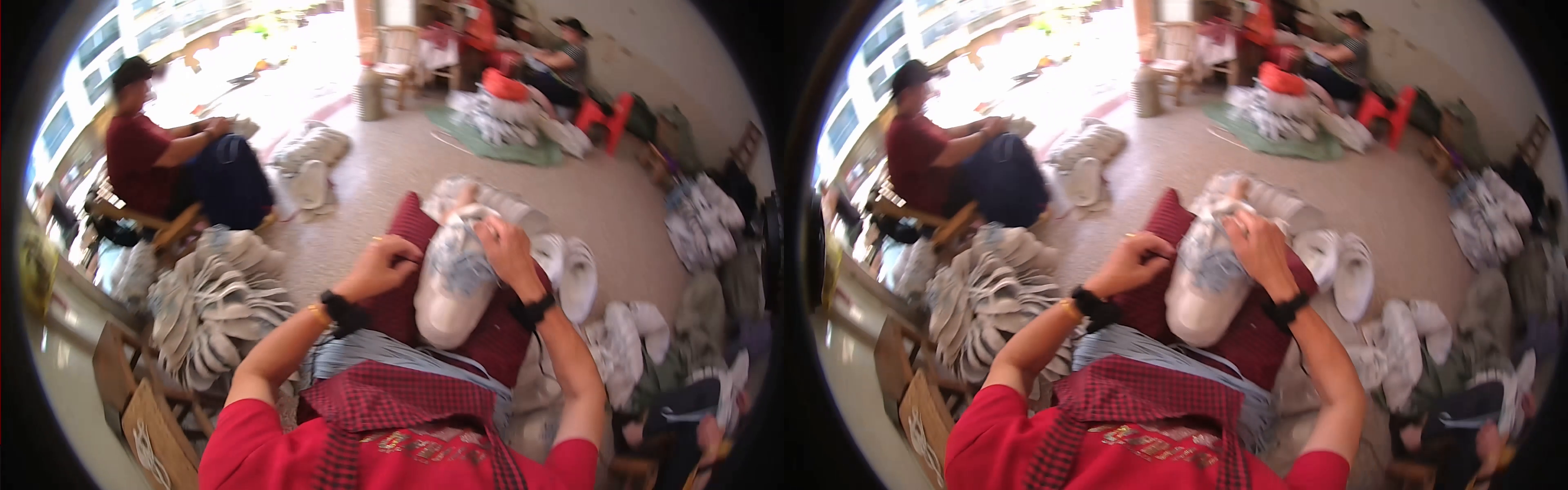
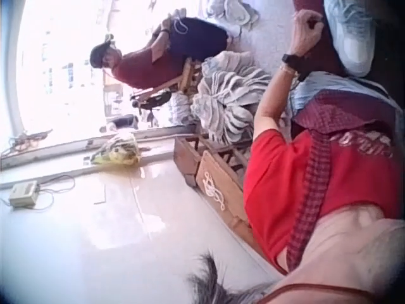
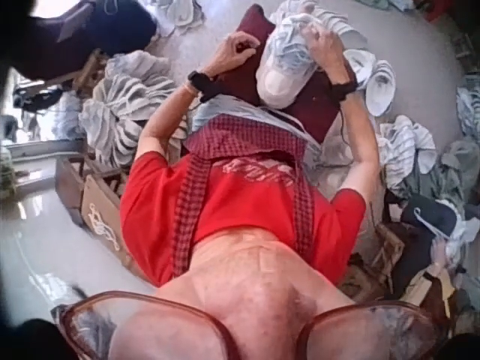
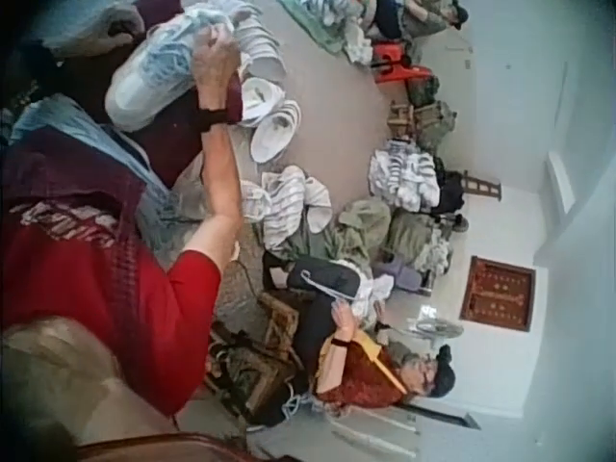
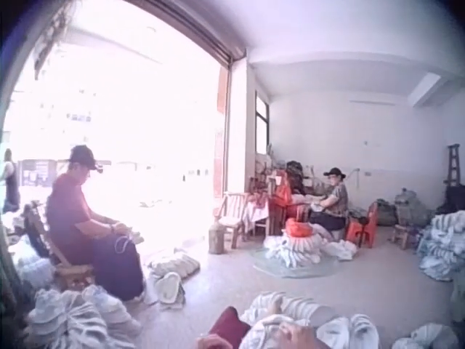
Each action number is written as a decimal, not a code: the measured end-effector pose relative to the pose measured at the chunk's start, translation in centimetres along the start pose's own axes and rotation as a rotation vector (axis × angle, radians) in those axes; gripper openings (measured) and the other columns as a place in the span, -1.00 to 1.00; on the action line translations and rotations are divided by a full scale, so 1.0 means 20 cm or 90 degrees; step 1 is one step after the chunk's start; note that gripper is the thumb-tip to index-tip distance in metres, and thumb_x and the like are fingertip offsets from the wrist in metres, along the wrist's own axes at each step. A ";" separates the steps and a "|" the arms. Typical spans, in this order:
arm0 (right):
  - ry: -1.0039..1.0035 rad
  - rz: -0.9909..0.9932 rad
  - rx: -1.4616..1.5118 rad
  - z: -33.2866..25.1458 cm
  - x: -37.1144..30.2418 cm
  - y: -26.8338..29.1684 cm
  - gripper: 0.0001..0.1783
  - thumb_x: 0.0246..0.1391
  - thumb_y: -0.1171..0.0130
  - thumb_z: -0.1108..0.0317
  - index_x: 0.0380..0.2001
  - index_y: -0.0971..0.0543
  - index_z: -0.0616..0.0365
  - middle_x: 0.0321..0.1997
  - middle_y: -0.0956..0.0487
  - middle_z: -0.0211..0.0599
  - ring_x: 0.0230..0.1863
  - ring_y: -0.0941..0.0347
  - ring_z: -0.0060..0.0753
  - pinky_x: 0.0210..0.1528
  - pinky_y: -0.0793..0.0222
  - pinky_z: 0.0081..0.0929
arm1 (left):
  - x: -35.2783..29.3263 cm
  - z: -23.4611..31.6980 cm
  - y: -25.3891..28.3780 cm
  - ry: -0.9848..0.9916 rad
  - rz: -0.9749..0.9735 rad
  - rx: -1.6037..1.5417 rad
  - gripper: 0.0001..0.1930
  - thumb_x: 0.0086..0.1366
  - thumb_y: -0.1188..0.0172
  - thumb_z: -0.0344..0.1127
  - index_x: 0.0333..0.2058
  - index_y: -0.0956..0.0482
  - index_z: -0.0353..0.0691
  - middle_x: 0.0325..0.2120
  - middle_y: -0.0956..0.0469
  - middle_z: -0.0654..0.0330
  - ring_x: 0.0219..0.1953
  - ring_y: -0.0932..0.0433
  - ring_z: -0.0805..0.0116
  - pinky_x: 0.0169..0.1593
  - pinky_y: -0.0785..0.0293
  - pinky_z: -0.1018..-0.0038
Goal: Lacing a white sneaker while sitting in a workshop.
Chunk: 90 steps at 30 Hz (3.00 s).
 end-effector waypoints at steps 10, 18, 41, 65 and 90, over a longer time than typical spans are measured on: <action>-0.310 0.133 0.783 0.37 -0.08 0.36 -0.52 0.42 0.09 -0.07 -0.13 -0.60 0.12 -0.36 -0.61 -0.49 -0.44 -0.52 -0.66 -0.46 -0.47 -0.60 | 0.05 0.05 -0.02 0.030 -0.053 0.067 -0.85 0.18 -0.27 -0.41 -0.27 -0.68 -0.27 -0.34 -0.64 0.18 -0.34 -0.57 0.38 -0.23 -0.50 0.45; -0.182 0.140 0.604 0.29 -0.08 0.37 -0.64 0.38 0.00 0.05 -0.26 -0.56 0.11 -0.42 -0.49 -0.62 -0.43 -0.36 -0.76 -0.39 -0.35 -0.59 | 0.18 0.17 -0.12 0.035 0.000 -0.020 -0.74 0.28 -0.25 -0.29 -0.15 -0.67 -0.35 -0.34 -0.63 0.06 -0.40 -0.59 0.31 -0.26 -0.52 0.42; -0.226 0.486 0.847 0.38 -0.76 0.13 -0.71 0.36 -0.04 0.08 -0.21 -0.55 0.07 -0.39 -0.49 -0.61 -0.44 -0.37 -0.73 -0.41 -0.34 -0.56 | 0.46 0.11 0.18 0.157 0.294 -0.963 -0.62 0.49 0.05 -0.25 0.17 -0.37 -0.32 0.12 -0.43 -0.06 0.12 -0.46 0.02 0.19 -0.46 0.00; -0.118 0.141 0.036 0.22 0.13 0.23 -0.43 0.21 -0.12 -0.04 -0.61 -0.52 0.30 -0.71 -0.44 -0.09 -0.65 -0.38 -0.21 -0.50 -0.29 -0.17 | 0.10 -0.35 0.12 0.213 -0.189 -0.524 -0.11 0.34 -0.08 0.21 0.30 -0.16 -0.53 0.04 -0.49 -0.30 -0.01 -0.61 -0.08 0.01 -0.65 0.18; -0.085 0.104 0.338 0.06 -0.29 0.02 -0.77 0.21 -0.10 0.37 -0.15 -0.62 0.23 -0.31 -0.64 -0.15 -0.30 -0.57 -0.43 -0.28 -0.42 -0.50 | 0.38 0.21 0.06 -0.293 -0.066 0.240 -0.60 0.49 0.02 -0.13 0.04 -0.56 -0.35 -0.09 -0.60 0.17 -0.11 -0.55 0.45 -0.06 -0.48 0.47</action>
Point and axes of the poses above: each hand's wrist, its own x-axis towards the middle knuckle, its own y-axis out of the back of the hand, z = x × y, the point moved 2 cm from there along x, towards the middle knuckle
